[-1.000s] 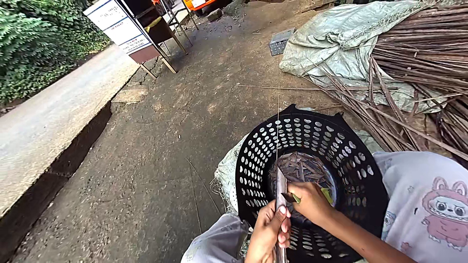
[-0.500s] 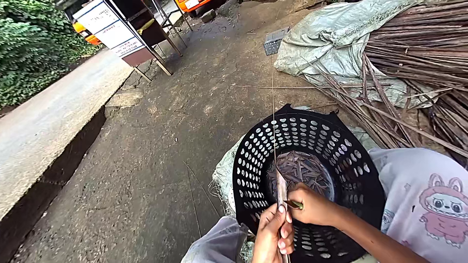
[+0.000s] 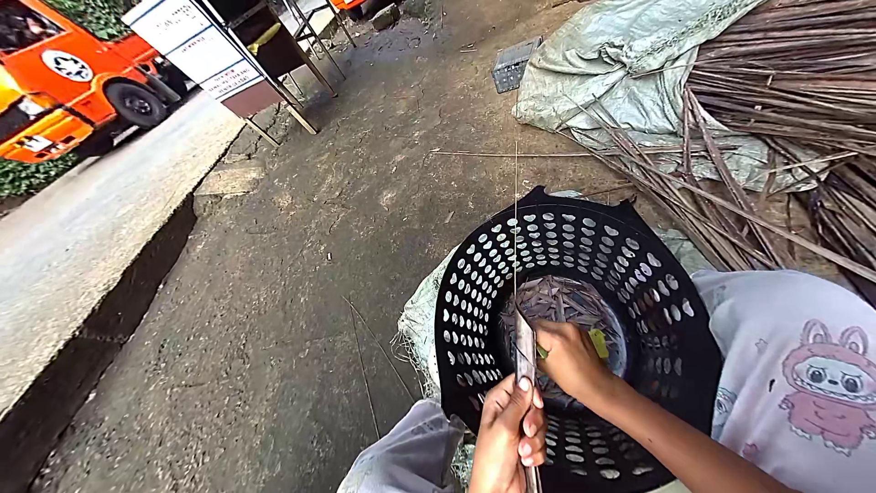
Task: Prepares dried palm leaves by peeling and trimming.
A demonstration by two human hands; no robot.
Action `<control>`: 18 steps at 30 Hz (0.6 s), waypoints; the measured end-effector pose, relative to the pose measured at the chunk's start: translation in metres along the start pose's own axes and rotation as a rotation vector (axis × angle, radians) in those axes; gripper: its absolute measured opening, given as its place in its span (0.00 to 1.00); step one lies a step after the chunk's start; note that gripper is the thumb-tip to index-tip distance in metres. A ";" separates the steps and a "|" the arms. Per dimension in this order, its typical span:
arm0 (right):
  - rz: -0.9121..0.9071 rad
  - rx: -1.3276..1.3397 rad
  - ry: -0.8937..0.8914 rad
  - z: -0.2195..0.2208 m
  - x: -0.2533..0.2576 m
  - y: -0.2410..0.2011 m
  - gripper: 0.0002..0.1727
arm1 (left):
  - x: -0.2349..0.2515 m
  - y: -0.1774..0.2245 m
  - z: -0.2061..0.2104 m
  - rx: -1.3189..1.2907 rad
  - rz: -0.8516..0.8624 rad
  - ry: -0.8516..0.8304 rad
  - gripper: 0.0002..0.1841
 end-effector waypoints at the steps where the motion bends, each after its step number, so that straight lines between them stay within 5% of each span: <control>1: -0.023 -0.061 0.079 0.002 0.000 0.001 0.02 | 0.000 0.000 0.000 0.004 0.002 0.008 0.22; 7: 0.098 -0.144 0.095 0.000 0.016 0.012 0.02 | -0.004 -0.007 -0.002 0.034 -0.022 0.020 0.22; 11: 0.344 -0.024 -0.232 -0.012 0.029 0.031 0.05 | -0.006 -0.010 -0.008 0.055 -0.059 0.064 0.22; 15: 0.116 0.127 -0.723 -0.007 0.015 0.018 0.08 | -0.005 -0.011 -0.008 0.109 -0.063 0.048 0.22; 18: 0.080 0.035 -0.917 0.003 0.011 0.012 0.10 | -0.005 -0.010 -0.005 0.265 -0.011 0.081 0.19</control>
Point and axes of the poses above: each hand's wrist, its own x-axis towards the middle knuckle, its own z-axis out of the palm, y = z × x, the point moved 6 cm from there along x, towards the middle knuckle, and after that the axes turned 13 degrees about -x, right-handed, at the moved point
